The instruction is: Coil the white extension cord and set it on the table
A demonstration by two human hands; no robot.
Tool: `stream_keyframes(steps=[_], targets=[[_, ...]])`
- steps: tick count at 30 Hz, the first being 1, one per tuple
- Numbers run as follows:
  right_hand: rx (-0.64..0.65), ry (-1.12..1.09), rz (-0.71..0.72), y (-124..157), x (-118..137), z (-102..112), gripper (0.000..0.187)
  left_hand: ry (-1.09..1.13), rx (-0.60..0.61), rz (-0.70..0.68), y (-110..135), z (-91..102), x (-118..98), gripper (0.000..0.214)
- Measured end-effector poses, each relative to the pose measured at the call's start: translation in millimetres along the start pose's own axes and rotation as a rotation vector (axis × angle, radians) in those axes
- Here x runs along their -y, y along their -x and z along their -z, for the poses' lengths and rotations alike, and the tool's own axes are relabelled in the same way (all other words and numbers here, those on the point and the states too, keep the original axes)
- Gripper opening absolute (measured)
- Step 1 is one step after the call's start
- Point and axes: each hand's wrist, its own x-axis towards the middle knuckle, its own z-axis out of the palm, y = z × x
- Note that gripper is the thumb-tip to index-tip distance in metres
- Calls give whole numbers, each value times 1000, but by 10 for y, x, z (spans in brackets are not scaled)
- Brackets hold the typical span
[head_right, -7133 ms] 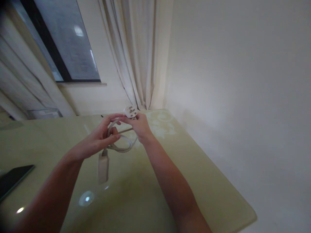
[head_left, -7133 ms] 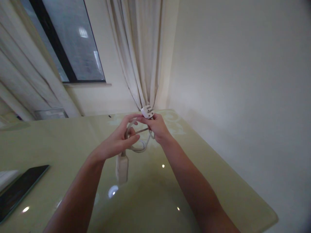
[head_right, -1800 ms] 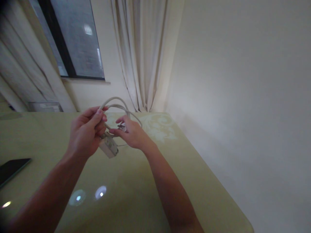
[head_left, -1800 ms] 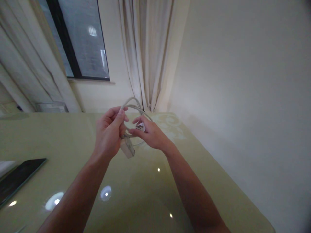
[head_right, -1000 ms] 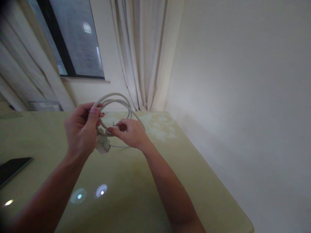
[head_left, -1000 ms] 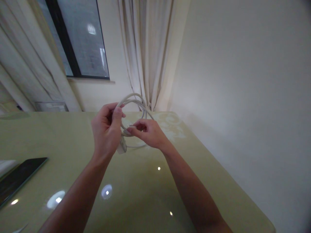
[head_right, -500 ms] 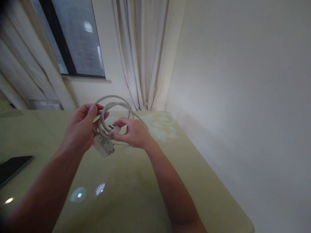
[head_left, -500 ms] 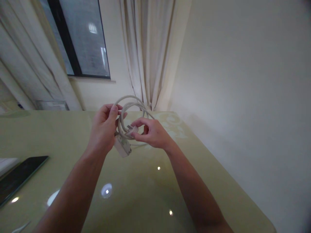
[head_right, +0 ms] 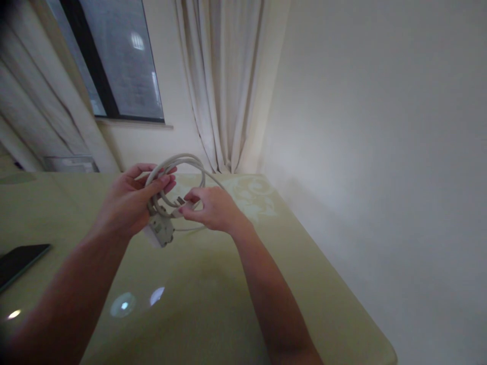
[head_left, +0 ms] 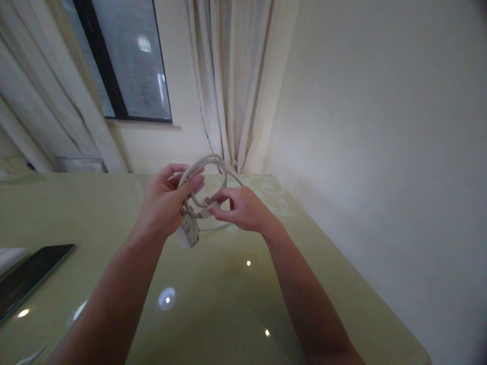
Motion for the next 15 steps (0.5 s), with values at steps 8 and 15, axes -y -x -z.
stream_keyframes(steps=[8,15], targets=[[-5,163,-57,-13,51,22,28,59,-58,57,20,-47,-67,28],[-14,295,-69,-58,-25,-54,26,-55,203,250,14,93,-219,42]])
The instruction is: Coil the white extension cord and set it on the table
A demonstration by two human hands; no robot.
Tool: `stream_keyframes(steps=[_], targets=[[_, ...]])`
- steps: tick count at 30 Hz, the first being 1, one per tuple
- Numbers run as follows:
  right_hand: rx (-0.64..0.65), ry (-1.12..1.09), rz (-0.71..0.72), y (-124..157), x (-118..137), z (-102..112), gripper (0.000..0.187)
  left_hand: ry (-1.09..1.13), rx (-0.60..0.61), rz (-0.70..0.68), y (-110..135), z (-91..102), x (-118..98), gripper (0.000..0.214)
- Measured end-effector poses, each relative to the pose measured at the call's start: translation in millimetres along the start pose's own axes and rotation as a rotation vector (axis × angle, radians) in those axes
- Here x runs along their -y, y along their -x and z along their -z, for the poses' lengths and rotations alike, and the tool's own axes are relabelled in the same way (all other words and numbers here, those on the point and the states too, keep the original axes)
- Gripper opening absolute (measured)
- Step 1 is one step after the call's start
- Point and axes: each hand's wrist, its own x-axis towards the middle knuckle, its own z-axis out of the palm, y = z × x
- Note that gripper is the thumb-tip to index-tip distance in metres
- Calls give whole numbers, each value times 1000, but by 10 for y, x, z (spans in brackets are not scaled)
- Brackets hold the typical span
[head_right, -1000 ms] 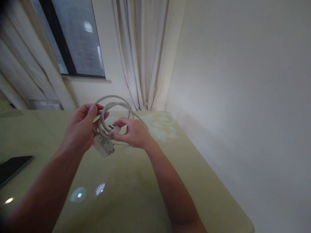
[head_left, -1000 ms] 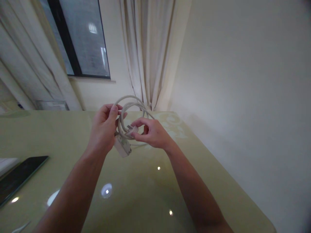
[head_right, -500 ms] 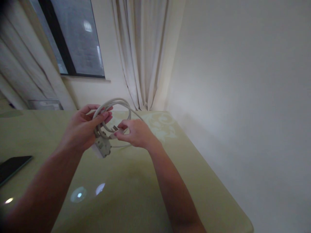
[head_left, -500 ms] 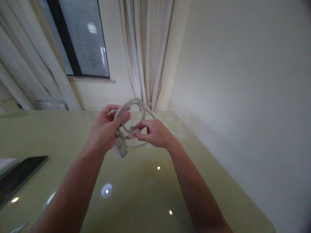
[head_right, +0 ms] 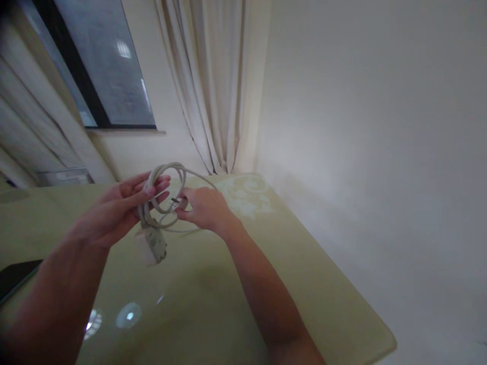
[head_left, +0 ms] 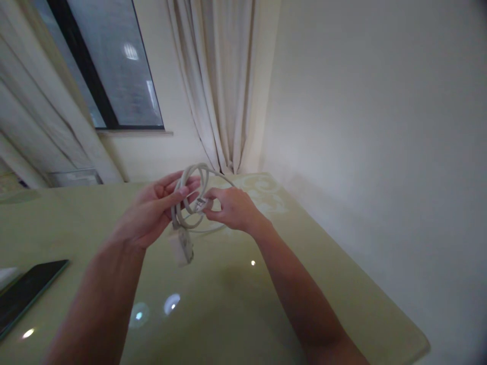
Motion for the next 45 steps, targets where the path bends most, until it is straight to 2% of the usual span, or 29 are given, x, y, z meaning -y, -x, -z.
stream_keyframes(steps=[3,7,10,14,19,24,27,31,36,40,42,45], targets=[[-5,31,-22,4,0,1,25,-143,14,-52,-33,56,58,45],[22,-60,0,11,26,12,26,-252,-129,-191,-134,118,180,46],[37,-96,10,7,38,-7,27,-282,-189,-225,-178,133,231,44],[51,-134,0,-12,15,-64,27,-159,-235,-169,-175,91,224,37],[5,-287,8,-60,-20,-229,29,88,-297,-127,-168,37,149,13],[-183,-427,-149,-117,-32,-471,37,50,-254,-58,-152,94,115,16],[-283,-575,-237,-142,-101,-561,45,-102,-188,-21,-125,111,143,32],[-248,-875,-288,-176,-190,-605,58,-317,-124,-58,-86,68,195,58],[-312,-1092,-336,-208,-98,-598,65,-446,-134,-51,-87,65,283,62],[-341,-1026,-266,-189,4,-578,60,-414,-53,23,-106,63,351,59],[-427,-889,-253,-171,8,-559,54,-353,-76,5,-116,39,348,56],[-557,-645,-273,-148,-48,-525,44,-147,-102,-6,-128,7,263,48]])
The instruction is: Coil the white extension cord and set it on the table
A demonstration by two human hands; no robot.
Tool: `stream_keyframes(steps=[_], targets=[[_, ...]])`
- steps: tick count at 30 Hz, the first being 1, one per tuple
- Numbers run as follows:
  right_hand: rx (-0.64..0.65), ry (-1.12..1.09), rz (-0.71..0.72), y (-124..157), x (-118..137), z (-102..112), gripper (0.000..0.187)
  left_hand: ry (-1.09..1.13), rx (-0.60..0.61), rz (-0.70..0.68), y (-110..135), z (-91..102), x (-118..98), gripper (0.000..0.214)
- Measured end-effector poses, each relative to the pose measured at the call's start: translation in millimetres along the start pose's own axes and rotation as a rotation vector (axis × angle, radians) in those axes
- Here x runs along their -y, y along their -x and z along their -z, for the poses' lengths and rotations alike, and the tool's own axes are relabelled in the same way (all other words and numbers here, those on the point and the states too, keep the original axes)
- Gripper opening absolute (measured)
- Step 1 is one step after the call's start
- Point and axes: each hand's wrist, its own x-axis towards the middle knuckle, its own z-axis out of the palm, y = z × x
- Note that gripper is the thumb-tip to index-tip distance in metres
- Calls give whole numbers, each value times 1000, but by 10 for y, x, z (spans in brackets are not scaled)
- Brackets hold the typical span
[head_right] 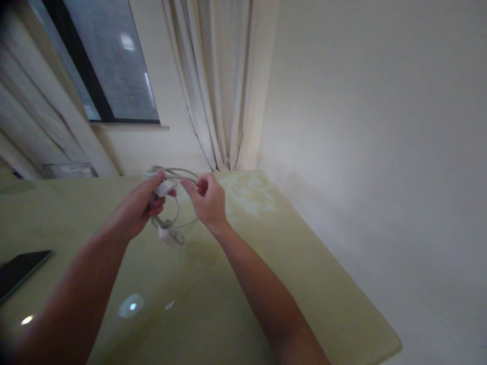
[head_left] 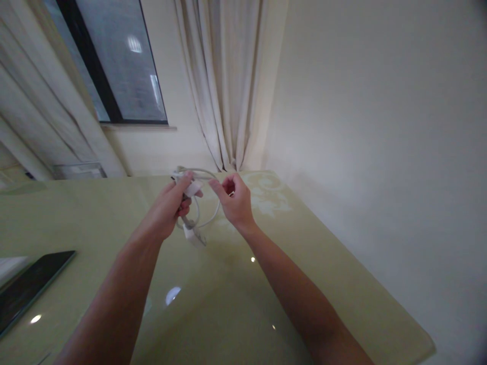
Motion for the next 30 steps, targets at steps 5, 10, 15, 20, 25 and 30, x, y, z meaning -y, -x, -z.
stream_keyframes(steps=[5,10,15,20,25,30], targets=[[450,365,-42,-1,-104,7,35,325,30,62,41,57,-255,34],[881,218,68,82,-206,-136,26,440,52,54,117,95,-382,36],[929,324,42,3,-223,-49,42,392,-2,-20,92,114,-376,21],[794,621,17,-117,-130,201,54,286,-147,-52,-11,186,-263,20],[716,780,44,-184,-101,352,54,75,-327,-89,-117,263,-110,29],[637,753,18,-262,-186,444,51,-107,-351,-115,-167,346,-15,40]])
